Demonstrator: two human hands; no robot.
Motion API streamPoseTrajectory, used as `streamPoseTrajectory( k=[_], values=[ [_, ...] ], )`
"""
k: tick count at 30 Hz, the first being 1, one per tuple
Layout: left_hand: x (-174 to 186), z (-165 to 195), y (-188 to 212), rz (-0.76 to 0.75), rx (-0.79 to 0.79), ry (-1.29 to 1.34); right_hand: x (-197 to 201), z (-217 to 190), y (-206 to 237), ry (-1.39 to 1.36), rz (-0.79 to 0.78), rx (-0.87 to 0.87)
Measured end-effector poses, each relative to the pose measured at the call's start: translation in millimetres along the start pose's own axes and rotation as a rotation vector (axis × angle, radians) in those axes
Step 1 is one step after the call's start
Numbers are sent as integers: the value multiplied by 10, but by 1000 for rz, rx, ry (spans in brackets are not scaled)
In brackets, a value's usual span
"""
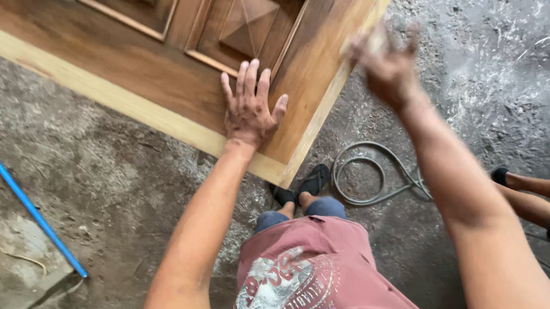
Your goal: The person handles a carved wooden door panel on the workshop floor, then retrieves a can of stain and a knife, scrapes the can's contents, and pours liquid from a plastic bottle into the can while stirring with a brush. The person then brushes the stain onto the edges of the wooden panel.
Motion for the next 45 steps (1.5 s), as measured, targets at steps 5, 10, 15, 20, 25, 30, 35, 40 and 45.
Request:
streamPoseTrajectory(
  k=[5,10,15,20,25,30,35,40,45],
  values=[
    [33,-126,-53,13,-8,-5,582,-1055,-35,-343,-103,-548],
    [108,-79,-29,38,-2,53,1027,-1414,387,-433,-201,74],
    [86,6,-162,5,10,67,-12,316,-32,-72,-141,-140],
    [151,-38,-256,-8,13,43,932,-996,-255,-521,-148,-372],
    [202,-9,-194,-16,24,26,1219,-1393,233,-920,-386,96],
    [120,22,-90,-23,6,-7,18,2,49,-784,138,-756],
    [155,82,-81,-77,8,-31,870,-1554,-104,-1220,217,-1325],
    [87,451,-783,32,-48,-72,1284,-2234,-29,-1541,146,-1717],
    [-202,801,-1438,-20,-137,-164,45,-735,-214,-1510,210,-1800]
  ],
)
Point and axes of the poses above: each hand's wrist, its own y-axis away from the middle knuckle, its own x-axis out of the back of the hand, z = x × y, the point moved 1 cm from there along -y, towards the middle knuckle, and after that the axes turned 1 degree about -z, right-handed, at the moved point
